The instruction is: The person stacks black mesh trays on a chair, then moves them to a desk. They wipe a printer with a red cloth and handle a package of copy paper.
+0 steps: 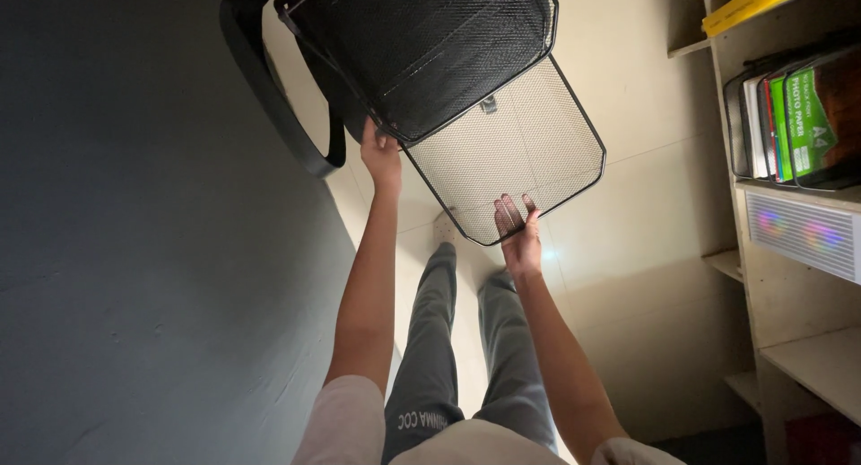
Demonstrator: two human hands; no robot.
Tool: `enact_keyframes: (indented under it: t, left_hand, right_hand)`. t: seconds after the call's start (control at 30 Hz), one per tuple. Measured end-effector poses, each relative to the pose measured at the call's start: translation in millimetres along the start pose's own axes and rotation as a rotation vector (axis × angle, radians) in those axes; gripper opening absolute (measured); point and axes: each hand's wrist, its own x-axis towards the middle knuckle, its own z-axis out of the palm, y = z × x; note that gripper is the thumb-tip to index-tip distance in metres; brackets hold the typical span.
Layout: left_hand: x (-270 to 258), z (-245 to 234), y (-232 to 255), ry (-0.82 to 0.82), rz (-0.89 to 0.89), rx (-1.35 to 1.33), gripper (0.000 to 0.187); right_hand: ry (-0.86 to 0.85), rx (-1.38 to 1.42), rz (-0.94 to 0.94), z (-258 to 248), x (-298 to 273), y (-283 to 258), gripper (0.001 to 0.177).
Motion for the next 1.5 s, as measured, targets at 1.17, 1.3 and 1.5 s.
enact_keyframes:
  t: [1.17,1.3,1.5]
  left_hand:
    - [13,8,34,-0.006,0.057,-0.173,0.034]
    - [16,9,33,0.014,0.1,-0.183,0.03]
    - [17,10,36,0.036,0.087,-0.135,0.025]
  right_hand:
    - [-0.017,-0.004,0.007,-8,-5,0,0.043]
    - [-0.013,0.025,0.01,-6,-3,1,0.043]
    - [-0.042,0.04,-0.001,-4,-10,7,0.041]
